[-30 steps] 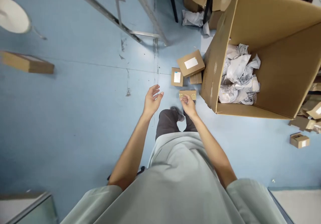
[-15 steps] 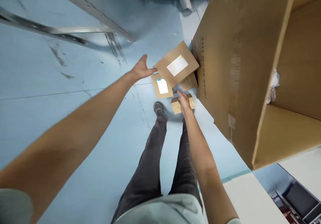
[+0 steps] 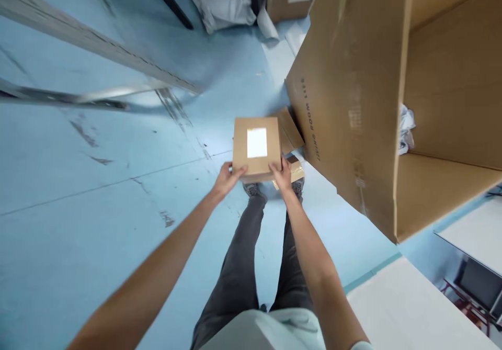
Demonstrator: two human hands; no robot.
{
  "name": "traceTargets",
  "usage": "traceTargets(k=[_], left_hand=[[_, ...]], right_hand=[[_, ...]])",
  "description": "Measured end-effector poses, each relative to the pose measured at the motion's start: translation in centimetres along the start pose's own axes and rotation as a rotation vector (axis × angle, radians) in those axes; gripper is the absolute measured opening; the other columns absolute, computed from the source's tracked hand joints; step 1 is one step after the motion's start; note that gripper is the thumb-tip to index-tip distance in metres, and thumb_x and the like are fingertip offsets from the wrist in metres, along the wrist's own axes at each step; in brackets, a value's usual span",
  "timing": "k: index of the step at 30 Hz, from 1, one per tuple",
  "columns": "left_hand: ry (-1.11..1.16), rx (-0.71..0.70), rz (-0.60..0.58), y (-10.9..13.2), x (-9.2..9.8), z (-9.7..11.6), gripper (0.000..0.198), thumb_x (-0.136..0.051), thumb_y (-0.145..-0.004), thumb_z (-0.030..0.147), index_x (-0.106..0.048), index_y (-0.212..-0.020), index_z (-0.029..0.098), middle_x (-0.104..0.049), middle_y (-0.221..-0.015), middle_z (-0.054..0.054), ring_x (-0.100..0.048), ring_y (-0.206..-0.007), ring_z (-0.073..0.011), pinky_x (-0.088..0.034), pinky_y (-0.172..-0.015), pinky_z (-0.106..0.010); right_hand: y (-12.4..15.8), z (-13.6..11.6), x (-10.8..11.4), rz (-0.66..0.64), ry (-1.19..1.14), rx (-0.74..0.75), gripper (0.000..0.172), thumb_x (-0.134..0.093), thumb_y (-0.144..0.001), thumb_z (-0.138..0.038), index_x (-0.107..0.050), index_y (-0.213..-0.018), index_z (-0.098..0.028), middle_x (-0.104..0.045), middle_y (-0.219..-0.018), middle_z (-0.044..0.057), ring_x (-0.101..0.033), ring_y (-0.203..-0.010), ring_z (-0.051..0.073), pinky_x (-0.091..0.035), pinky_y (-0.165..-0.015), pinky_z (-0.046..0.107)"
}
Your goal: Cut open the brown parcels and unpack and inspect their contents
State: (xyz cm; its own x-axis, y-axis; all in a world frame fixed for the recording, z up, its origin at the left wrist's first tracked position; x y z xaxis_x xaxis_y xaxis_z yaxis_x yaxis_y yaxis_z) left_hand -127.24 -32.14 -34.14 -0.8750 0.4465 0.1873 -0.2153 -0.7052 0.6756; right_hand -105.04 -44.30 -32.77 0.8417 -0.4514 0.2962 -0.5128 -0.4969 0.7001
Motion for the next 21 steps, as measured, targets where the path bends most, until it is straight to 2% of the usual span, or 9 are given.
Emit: traceTargets(k=[3, 6, 9, 13, 15, 17, 19, 21], left_hand=[[0.083, 0.273, 0.042, 11.6, 2.7, -0.1, 0.063, -0.092, -0.079, 0.063, -0.056, -0.111, 0.022, -0.076, -0.110, -0.010, -0.076, -0.106, -0.0273, -0.066, -0.099, -0.046], [0.126, 0.365, 0.063, 21.7, 4.4, 2.9, 0.063, -0.091, -0.077, 0.059, -0.057, -0.116, 0.023, -0.076, -0.129, -0.015, -0.076, -0.117, -0.0304, -0.064, -0.106, -0.051], [0.123, 0.247, 0.080, 29.1, 5.8, 8.7, 0.063, -0.088, -0.078, 0.060, -0.059, -0.122, 0.024, -0.073, -0.142, -0.017, -0.074, -0.132, -0.0347, -0.060, -0.118, -0.056], [0.088, 0.049, 0.041, 35.8, 5.7, 17.3, 0.069, -0.087, -0.081, 0.062, -0.060, -0.135, 0.027, -0.070, -0.151, -0.018, -0.071, -0.142, -0.0378, -0.062, -0.118, -0.058], [0.050, -0.062, 0.021, 37.9, 4.4, 21.9, 0.082, -0.088, -0.081, 0.063, -0.056, -0.150, 0.031, -0.063, -0.161, -0.018, -0.067, -0.149, -0.0385, -0.064, -0.117, -0.056], [0.000, -0.174, -0.015, 39.6, 1.8, 26.5, 0.094, -0.089, -0.080, 0.063, -0.052, -0.161, 0.033, -0.057, -0.168, -0.018, -0.063, -0.154, -0.0392, -0.065, -0.115, -0.052], [-0.047, -0.274, -0.066, 41.1, -2.1, 30.9, 0.095, -0.089, -0.080, 0.062, -0.053, -0.163, 0.033, -0.055, -0.168, -0.017, -0.062, -0.155, -0.0392, -0.066, -0.113, -0.049], [-0.088, -0.352, -0.111, 42.6, -7.0, 34.5, 0.089, -0.088, -0.080, 0.059, -0.059, -0.159, 0.032, -0.058, -0.161, -0.016, -0.064, -0.151, -0.0385, -0.067, -0.111, -0.048]], right_hand=[[8.5, -2.0, 2.3, 0.003, 0.053, -0.066, 0.077, -0.086, -0.084, -0.059, -0.072, -0.152, -0.024, -0.063, -0.156, 0.013, -0.056, -0.155, 0.030, -0.041, -0.137, 0.047], [17.2, -5.4, 5.0, -0.022, 0.046, -0.014, 0.082, -0.087, -0.081, -0.066, -0.074, -0.150, -0.022, -0.064, -0.152, 0.015, -0.060, -0.152, 0.034, -0.041, -0.138, 0.047], [25.0, -10.1, 8.8, -0.032, -0.003, 0.133, 0.081, -0.082, -0.086, -0.073, -0.075, -0.150, -0.024, -0.065, -0.153, 0.015, -0.061, -0.152, 0.035, -0.045, -0.135, 0.049], [33.4, -16.3, 15.7, 0.029, -0.047, 0.340, 0.079, -0.077, -0.096, -0.072, -0.070, -0.160, -0.027, -0.064, -0.159, 0.015, -0.059, -0.155, 0.034, -0.046, -0.136, 0.050], [36.6, -18.7, 19.7, 0.089, -0.072, 0.435, 0.075, -0.076, -0.100, -0.066, -0.067, -0.164, -0.029, -0.062, -0.165, 0.014, -0.057, -0.159, 0.034, -0.045, -0.137, 0.052], [38.8, -20.2, 24.3, 0.163, -0.106, 0.502, 0.073, -0.076, -0.102, -0.062, -0.064, -0.168, -0.032, -0.058, -0.171, 0.013, -0.053, -0.164, 0.035, -0.044, -0.138, 0.055], [40.0, -20.6, 29.2, 0.229, -0.159, 0.552, 0.074, -0.077, -0.102, -0.060, -0.062, -0.169, -0.034, -0.055, -0.177, 0.011, -0.049, -0.168, 0.036, -0.042, -0.140, 0.058], [40.2, -20.0, 34.5, 0.265, -0.218, 0.592, 0.075, -0.078, -0.102, -0.060, -0.061, -0.170, -0.035, -0.055, -0.178, 0.010, -0.048, -0.170, 0.036, -0.040, -0.141, 0.060]])
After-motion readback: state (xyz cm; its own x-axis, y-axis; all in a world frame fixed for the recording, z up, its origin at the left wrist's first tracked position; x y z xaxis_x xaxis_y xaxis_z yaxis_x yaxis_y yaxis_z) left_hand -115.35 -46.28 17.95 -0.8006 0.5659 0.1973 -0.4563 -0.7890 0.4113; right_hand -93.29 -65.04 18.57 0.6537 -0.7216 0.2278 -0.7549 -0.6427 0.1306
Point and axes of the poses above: each hand's wrist, its own y-axis away from the middle knuckle, its own x-axis out of the back of the hand, z = x × y, the point moved 9 cm from there along -y, towards the middle knuckle
